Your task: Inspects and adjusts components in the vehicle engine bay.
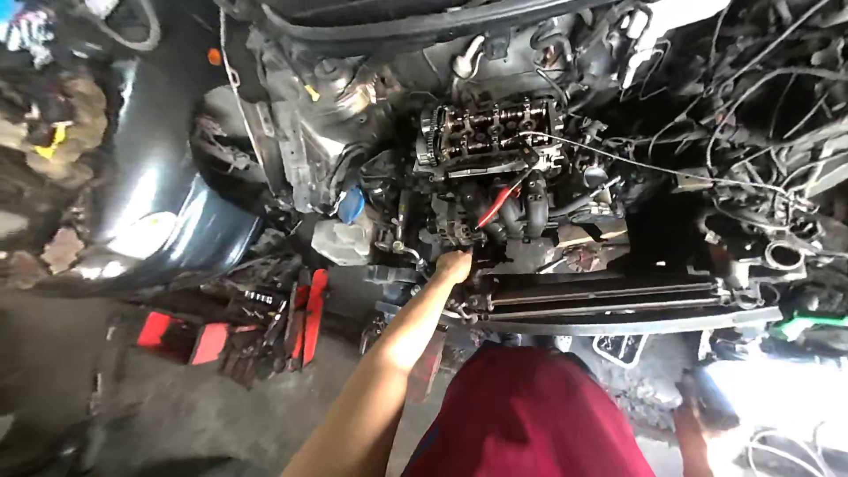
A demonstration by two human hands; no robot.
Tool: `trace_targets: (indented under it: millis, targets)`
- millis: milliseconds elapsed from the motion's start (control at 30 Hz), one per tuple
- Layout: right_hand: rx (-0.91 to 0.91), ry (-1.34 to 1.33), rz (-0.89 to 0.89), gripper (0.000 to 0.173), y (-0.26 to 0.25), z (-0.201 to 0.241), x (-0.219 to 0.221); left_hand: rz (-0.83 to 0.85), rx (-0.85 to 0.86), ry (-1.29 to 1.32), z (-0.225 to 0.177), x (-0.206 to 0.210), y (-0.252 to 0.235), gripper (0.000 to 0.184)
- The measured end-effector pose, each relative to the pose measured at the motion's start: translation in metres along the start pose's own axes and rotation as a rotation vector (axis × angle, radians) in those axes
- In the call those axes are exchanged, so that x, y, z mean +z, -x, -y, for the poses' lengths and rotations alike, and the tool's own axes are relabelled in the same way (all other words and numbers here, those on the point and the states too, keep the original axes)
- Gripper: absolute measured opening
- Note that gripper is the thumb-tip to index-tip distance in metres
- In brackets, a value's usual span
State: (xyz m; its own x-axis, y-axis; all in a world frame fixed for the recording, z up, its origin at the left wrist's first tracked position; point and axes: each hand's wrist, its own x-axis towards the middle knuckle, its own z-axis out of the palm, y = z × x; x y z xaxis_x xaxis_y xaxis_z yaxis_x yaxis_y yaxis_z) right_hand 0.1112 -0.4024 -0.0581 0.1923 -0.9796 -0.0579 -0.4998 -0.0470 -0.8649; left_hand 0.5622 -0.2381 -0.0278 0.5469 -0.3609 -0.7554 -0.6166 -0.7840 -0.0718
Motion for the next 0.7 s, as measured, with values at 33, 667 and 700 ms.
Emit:
trace_targets:
  millis: [33,667,700]
  targets:
    - [0.062,0.014,-0.031,0.037,0.01,-0.007,-0.006,0.026,0.0,-0.026,0.001,0.0,-0.002,0.062]
    - [0.174,0.05,-0.015,0.033,0.046,-0.039,-0.003,0.077,-0.01,-0.083,0.017,0.02,-0.021,0.081]
    - [0.175,0.043,-0.013,0.033,0.045,-0.041,-0.004,0.077,-0.012,-0.087,0.016,0.019,-0.022,0.079]
